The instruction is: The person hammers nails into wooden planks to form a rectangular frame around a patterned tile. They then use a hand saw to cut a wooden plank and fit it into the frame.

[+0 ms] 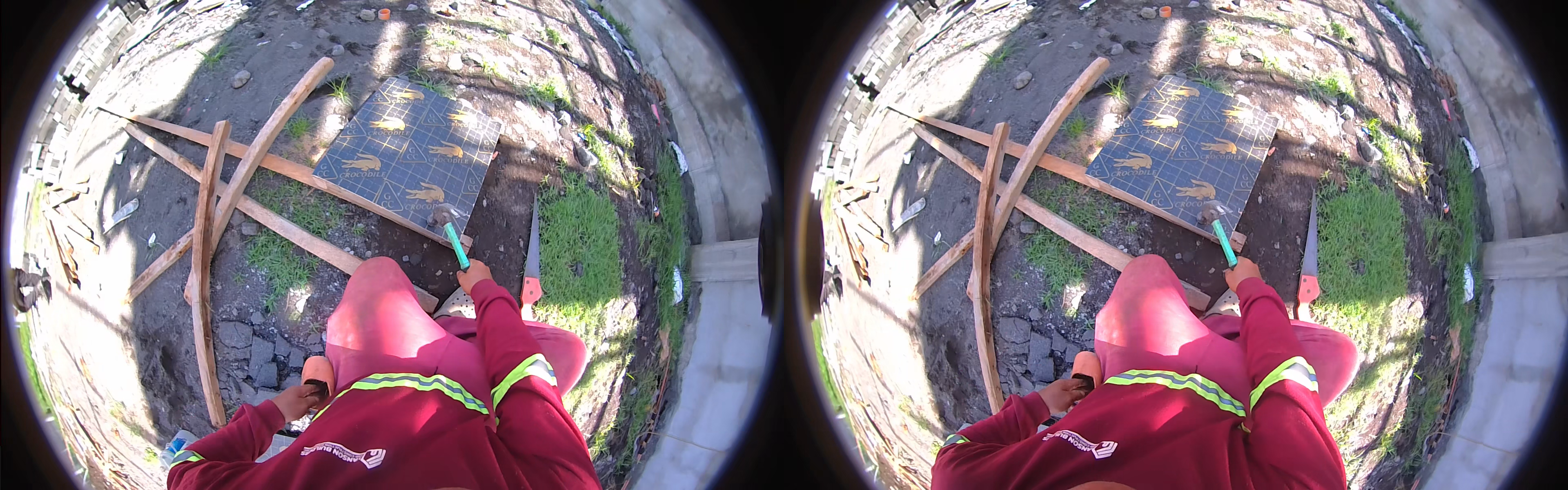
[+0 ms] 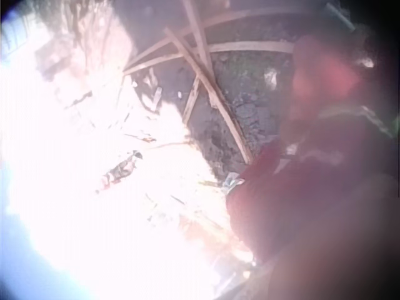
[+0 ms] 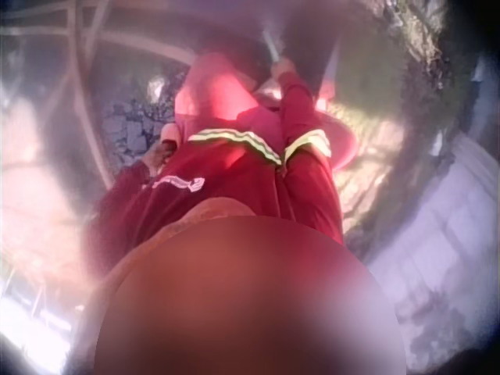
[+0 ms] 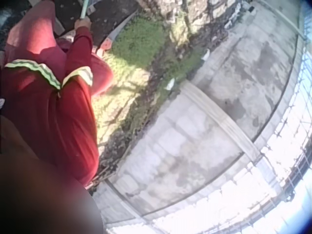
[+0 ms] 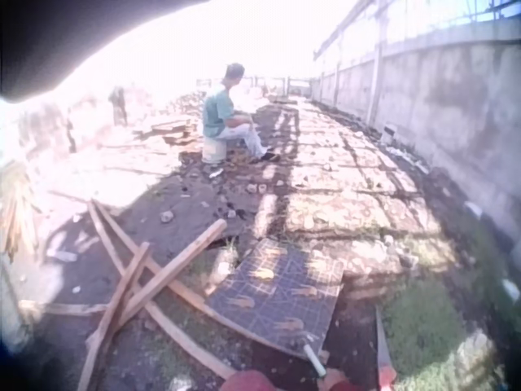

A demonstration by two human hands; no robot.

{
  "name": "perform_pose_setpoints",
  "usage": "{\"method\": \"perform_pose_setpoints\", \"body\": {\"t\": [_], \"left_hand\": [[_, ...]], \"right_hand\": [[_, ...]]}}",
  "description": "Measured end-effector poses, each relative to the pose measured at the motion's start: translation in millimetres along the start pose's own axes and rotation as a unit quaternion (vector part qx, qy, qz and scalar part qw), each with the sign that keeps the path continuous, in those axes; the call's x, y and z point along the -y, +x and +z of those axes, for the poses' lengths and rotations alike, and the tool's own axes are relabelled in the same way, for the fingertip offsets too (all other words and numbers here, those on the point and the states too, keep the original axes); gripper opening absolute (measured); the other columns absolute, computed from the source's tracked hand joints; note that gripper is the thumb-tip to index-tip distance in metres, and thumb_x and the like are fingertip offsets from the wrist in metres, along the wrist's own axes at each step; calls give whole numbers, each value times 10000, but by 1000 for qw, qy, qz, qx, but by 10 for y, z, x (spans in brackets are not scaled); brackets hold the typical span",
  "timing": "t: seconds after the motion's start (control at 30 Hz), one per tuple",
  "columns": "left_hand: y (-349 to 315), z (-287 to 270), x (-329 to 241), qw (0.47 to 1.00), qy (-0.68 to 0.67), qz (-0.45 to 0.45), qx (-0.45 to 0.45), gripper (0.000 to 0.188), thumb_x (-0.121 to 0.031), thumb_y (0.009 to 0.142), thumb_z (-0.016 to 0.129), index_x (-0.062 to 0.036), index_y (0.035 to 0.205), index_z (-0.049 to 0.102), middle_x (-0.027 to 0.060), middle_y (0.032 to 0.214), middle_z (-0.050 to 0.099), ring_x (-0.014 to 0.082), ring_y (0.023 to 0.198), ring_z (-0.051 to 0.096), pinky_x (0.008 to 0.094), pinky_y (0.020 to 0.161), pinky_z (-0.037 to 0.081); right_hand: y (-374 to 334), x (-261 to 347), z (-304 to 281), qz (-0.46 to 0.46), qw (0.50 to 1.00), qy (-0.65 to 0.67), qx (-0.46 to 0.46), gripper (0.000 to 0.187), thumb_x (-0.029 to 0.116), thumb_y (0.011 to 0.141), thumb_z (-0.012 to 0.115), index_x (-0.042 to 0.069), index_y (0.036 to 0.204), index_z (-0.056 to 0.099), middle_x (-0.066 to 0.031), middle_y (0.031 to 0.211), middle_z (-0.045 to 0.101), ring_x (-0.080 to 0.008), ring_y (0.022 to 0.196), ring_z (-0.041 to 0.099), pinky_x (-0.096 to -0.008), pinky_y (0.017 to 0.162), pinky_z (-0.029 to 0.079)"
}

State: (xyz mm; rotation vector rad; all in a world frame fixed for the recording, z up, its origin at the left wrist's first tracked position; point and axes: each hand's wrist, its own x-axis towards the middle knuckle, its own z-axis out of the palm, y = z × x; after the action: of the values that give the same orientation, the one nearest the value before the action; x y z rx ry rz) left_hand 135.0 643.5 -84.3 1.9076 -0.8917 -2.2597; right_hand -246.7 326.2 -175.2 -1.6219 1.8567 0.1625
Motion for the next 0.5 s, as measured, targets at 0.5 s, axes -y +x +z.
{"method": "perform_pose_setpoints", "body": {"t": [0.5], "left_hand": [[501,572,411,931,41,2,-363,350,-267,816,622,56,940,677,277,907,678,422,879,667,458,766,515]], "right_hand": [[111,-35,38,41,996,72,31,320,272,796,699,31,1006,667,-213,960,693,-363,889,684,-440,805,539]]}}
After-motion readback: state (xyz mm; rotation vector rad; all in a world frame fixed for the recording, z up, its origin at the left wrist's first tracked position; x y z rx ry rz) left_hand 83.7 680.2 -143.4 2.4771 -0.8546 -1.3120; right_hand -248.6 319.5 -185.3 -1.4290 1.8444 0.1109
